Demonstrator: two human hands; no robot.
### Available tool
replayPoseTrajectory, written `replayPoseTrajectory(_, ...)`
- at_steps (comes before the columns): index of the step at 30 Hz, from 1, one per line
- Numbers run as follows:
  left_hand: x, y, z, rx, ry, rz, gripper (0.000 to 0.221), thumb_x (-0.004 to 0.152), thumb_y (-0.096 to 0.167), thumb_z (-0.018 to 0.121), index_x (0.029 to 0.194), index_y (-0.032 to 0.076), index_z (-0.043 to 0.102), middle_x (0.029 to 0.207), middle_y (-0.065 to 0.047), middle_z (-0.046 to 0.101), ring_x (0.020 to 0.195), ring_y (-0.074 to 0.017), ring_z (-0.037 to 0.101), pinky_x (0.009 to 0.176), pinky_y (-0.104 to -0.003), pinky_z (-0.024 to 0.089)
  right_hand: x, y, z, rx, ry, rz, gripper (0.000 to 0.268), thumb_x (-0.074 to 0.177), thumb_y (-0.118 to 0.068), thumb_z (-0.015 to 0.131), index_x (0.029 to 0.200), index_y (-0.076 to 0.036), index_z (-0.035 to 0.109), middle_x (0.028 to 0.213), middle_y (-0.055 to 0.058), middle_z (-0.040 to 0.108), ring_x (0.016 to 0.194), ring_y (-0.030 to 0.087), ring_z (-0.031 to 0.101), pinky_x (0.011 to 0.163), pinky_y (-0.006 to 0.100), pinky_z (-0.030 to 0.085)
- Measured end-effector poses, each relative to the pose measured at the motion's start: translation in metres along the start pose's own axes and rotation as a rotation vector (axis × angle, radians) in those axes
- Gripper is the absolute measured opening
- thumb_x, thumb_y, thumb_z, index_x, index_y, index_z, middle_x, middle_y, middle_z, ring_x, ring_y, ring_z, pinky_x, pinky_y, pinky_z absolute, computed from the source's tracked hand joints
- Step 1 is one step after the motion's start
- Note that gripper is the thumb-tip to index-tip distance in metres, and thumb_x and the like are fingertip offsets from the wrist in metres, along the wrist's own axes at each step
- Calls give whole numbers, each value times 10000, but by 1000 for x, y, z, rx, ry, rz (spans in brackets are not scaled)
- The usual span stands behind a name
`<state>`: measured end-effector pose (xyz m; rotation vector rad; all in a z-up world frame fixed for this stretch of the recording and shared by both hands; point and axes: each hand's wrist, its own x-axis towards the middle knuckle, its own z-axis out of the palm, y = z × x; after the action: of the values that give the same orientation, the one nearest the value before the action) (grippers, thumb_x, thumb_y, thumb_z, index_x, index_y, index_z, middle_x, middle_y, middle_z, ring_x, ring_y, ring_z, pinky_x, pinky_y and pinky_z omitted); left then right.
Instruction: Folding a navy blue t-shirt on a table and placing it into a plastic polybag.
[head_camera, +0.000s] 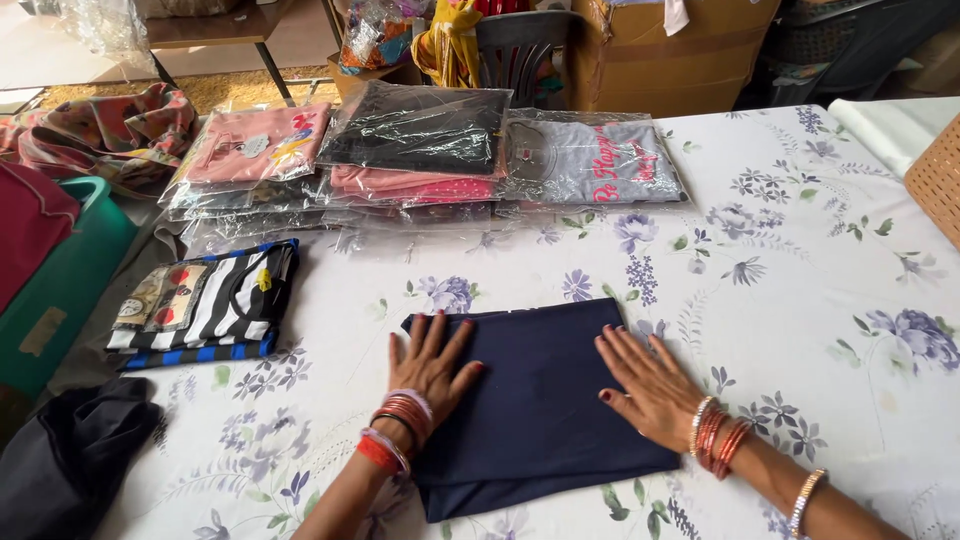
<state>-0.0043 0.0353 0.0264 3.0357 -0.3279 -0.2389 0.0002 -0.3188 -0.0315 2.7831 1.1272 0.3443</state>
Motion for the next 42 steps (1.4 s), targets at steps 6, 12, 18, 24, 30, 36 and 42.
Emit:
replayPoseTrajectory(6,-2,-44,36,-84,207,-129,654,1009,553,380,1597,324,207,1681,-74,150,1542,-300,65,1192,-629,-6,-24,14,17,47,94,284,866,985,-604,271,1556,37,153,1606,218,173,1505,330,100,1193,481,76)
replayPoseTrajectory(12,-15,-21,26,-153,533,-36,715,947,432,558,1553,144,312,1644,-177,218,1539,-324,146,1229,-532,100,-18,-9,-9,194,-53,532,712,919,-611,471,1344,-40,496,1518,159,432,1482,284,323,1214,448,260)
replayPoseTrajectory(18,-28,25,20,-676,421,304,682,1011,450,524,1540,45,377,1662,-212,288,1574,-366,209,1273,-464,219,0,-17,-14,918,-64,879,554,930,-362,714,1327,-20,535,1291,170,619,1231,295,649,1092,413,523)
replayPoseTrajectory(24,-19,36,37,-541,262,304,732,1044,500,447,1579,26,286,1665,-244,205,1551,-389,138,1233,-494,117,2,-4,-18,1182,171,492,634,862,-71,678,1463,-58,478,1518,107,500,1437,206,363,1154,398,250)
replayPoseTrajectory(30,-27,21,24,-741,262,308,675,1053,461,418,1574,45,308,1666,-211,253,1560,-339,208,1255,-436,191,-1,11,-56,2549,-301,164,756,954,-12,557,1670,-50,315,1303,95,612,1119,165,606,1054,355,452)
replayPoseTrajectory(36,-22,12,21,-945,203,205,660,1038,479,395,1565,88,331,1653,-163,318,1536,-302,285,1232,-400,258,29,-11,-85,1355,-40,276,691,784,52,643,1430,-161,523,1288,-21,698,1113,47,672,1000,289,549)
replayPoseTrajectory(42,-18,6,24,-1093,182,175,754,1012,586,270,1594,108,290,1630,-166,354,1507,-301,332,1211,-392,288,66,-42,-120,836,562,-34,414,689,-27,807,1071,-179,756,998,-14,781,991,146,690,973,342,529)
